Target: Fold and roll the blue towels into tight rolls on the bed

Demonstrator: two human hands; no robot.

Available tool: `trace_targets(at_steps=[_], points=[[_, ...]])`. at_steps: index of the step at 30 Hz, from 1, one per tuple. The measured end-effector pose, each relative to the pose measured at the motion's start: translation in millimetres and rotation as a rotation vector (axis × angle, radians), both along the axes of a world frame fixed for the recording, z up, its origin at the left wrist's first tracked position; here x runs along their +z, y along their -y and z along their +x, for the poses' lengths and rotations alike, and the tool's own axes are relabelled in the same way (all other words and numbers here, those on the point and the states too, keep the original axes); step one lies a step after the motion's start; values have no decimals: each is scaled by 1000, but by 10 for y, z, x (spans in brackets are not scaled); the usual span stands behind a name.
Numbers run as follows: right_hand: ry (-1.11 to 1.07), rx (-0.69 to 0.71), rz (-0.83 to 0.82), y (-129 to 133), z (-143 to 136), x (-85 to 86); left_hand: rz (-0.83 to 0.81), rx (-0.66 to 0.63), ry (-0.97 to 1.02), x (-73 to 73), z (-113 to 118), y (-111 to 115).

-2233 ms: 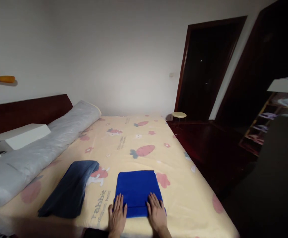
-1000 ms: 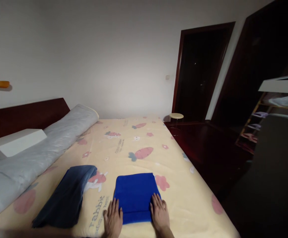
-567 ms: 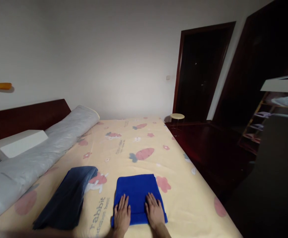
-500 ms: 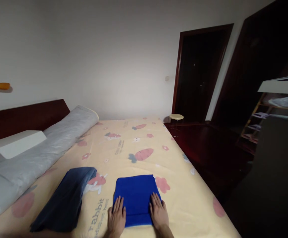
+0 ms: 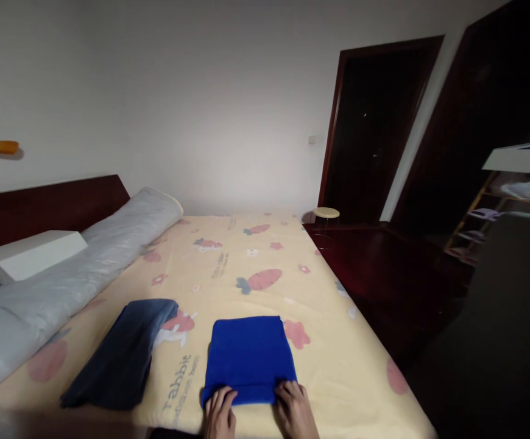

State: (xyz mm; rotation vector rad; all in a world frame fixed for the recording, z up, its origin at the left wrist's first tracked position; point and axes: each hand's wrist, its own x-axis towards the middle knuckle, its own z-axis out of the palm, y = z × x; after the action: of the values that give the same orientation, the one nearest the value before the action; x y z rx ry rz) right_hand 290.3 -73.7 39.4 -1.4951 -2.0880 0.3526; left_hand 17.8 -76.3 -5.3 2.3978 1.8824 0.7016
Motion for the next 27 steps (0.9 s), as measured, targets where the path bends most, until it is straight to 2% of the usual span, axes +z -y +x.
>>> trace_targets(at_steps=[3, 7, 11, 14, 18, 22, 27], points=[[16, 25, -43, 78, 132, -47, -14, 67, -2, 87, -45, 112], [51, -66, -40, 34, 143, -9, -16, 174, -21, 264, -63, 86], [99, -109, -50, -104, 66, 191, -63, 209, -17, 453, 24, -58], [150, -120, -66, -233, 18, 351, -183, 261, -35, 599, 115, -219], [209, -191, -132, -378, -60, 398, -343, 338, -80, 742, 188, -468], [199, -254, -140, -419, -99, 294, -401, 372, -99, 776, 197, -633], [199, -314, -8, -398, -89, 268, -357, 384, -165, 669, 192, -606]])
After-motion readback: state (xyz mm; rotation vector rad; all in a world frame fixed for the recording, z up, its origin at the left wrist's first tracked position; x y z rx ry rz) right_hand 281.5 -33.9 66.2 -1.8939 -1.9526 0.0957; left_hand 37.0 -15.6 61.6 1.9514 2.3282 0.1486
